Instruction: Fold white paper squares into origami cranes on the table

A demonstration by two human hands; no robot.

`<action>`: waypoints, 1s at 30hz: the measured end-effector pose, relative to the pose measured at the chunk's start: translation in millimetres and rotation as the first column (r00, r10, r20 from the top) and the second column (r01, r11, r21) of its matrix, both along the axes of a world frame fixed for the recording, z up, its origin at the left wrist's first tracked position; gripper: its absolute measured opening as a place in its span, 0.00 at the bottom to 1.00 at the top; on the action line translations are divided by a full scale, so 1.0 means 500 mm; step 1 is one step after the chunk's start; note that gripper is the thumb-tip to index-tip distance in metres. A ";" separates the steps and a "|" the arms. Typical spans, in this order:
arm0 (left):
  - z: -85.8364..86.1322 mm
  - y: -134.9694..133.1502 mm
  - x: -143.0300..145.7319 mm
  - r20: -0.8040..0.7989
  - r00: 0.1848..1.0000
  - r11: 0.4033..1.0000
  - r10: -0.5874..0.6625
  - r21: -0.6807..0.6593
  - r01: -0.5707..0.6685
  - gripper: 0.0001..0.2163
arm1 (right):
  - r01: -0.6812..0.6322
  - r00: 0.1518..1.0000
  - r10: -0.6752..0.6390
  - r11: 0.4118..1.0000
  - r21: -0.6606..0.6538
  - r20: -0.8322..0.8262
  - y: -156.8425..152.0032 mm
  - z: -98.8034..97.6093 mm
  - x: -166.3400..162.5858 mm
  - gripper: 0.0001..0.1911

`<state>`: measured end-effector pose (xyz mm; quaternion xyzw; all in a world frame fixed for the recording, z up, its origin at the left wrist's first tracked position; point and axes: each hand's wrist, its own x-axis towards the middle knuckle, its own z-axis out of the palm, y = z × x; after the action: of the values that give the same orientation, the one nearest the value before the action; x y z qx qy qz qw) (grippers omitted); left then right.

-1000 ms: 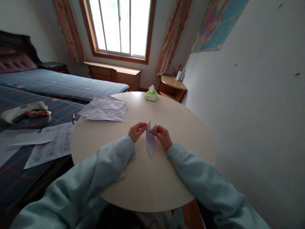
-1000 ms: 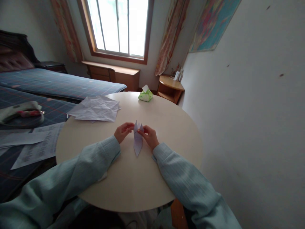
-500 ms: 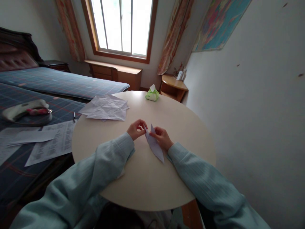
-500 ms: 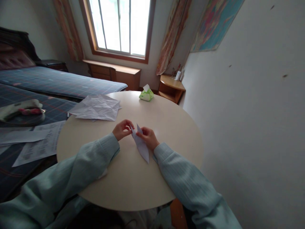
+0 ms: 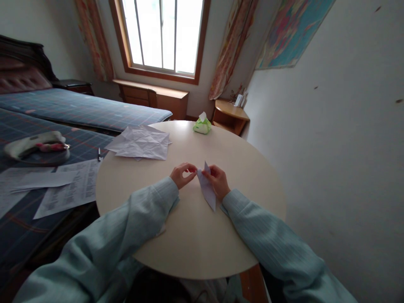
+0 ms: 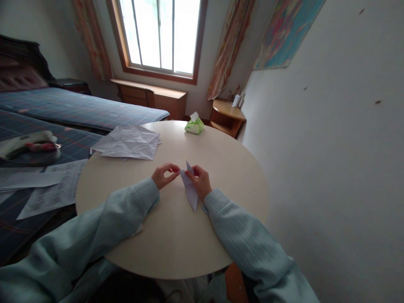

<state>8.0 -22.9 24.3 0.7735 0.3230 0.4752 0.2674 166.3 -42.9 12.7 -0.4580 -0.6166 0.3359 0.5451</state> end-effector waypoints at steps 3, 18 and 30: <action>-0.009 0.008 0.000 0.036 0.999 0.994 -0.002 -0.106 0.006 0.07 | -0.001 0.998 -0.001 0.999 0.032 0.056 -0.001 0.000 0.001 0.11; -0.005 -0.003 0.007 0.116 0.990 0.988 0.082 -0.138 -0.066 0.08 | -0.056 0.981 0.030 0.989 0.135 0.191 0.000 0.007 0.004 0.09; -0.017 0.014 0.003 0.027 0.997 0.971 0.075 -0.229 -0.067 0.10 | -0.009 0.961 -0.051 0.976 0.216 0.272 -0.001 0.018 0.007 0.07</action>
<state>9.6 -15.7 15.9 0.7171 0.3980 0.4580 0.3430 170.0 -43.3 21.7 -0.4452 -0.7143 0.1944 0.5037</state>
